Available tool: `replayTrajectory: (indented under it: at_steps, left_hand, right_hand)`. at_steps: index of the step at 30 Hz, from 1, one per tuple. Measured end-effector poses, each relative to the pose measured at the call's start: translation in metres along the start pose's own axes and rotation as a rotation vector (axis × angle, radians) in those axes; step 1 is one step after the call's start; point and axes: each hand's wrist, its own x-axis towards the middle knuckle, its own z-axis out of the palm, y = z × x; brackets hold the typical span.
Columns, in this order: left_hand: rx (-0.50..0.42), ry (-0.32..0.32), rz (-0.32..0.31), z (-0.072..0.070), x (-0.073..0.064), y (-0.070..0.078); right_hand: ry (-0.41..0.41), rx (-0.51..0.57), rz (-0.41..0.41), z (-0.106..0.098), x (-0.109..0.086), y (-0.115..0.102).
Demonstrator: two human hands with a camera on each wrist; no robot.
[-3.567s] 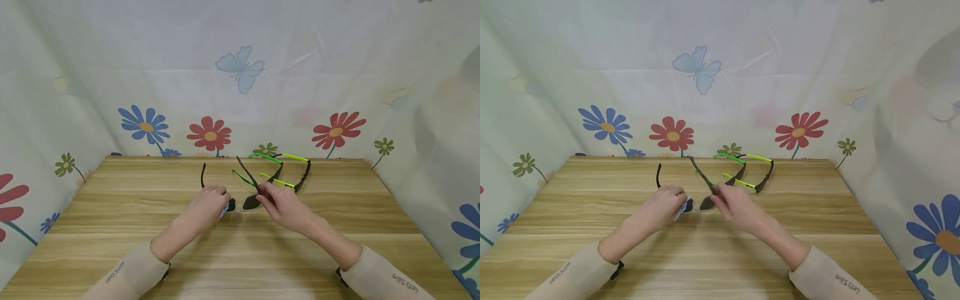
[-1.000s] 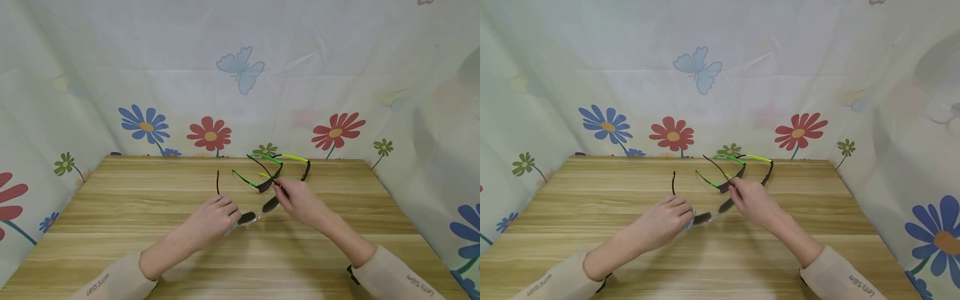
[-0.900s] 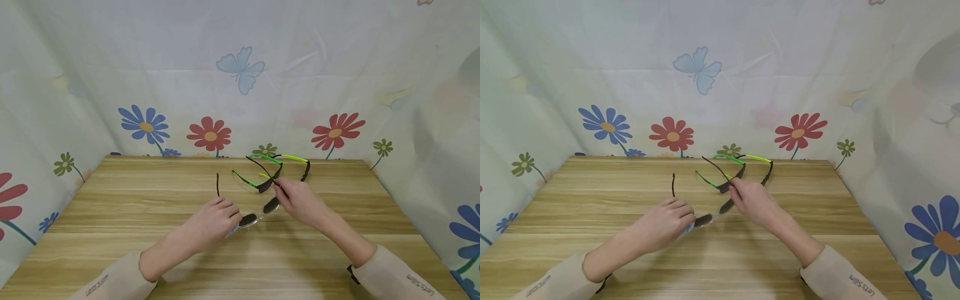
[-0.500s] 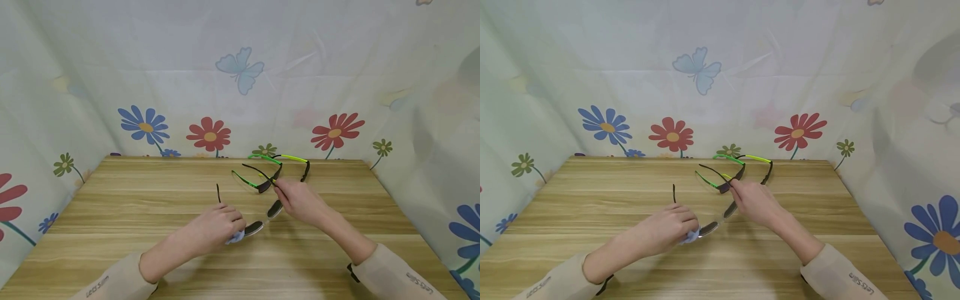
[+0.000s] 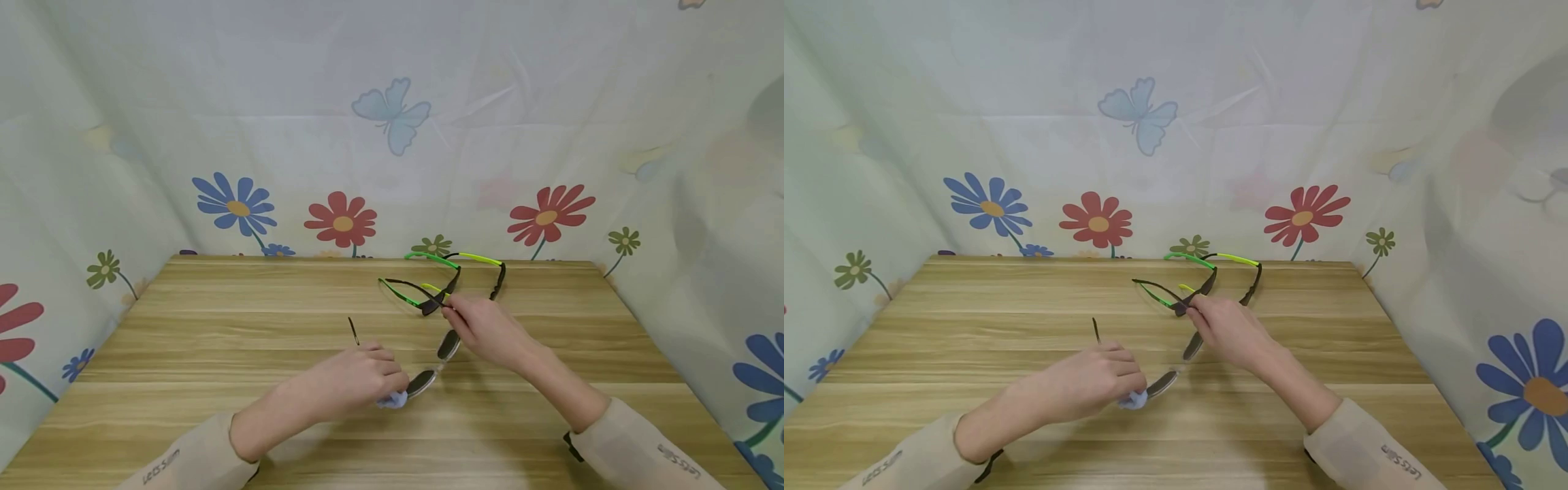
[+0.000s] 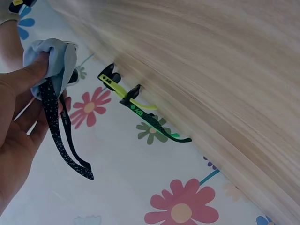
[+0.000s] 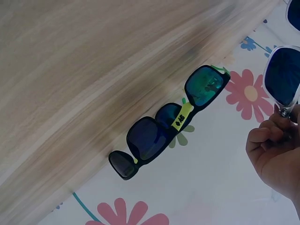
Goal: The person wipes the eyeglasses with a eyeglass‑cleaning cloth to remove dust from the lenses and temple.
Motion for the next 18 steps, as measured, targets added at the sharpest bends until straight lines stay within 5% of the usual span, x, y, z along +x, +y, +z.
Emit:
replayTrajectory:
  at_steps: [11, 18]
  left_hand:
    - [-0.028, 0.053, 0.028, 0.0047, 0.0019, 0.0067]
    - [-0.143, 0.061, -0.018, 0.0093, 0.0028, 0.0052]
  right_hand:
    - [0.000, 0.042, 0.026, 0.0038, -0.0003, -0.0029]
    - [-0.070, 0.139, -0.135, 0.0018, -0.0027, -0.0060]
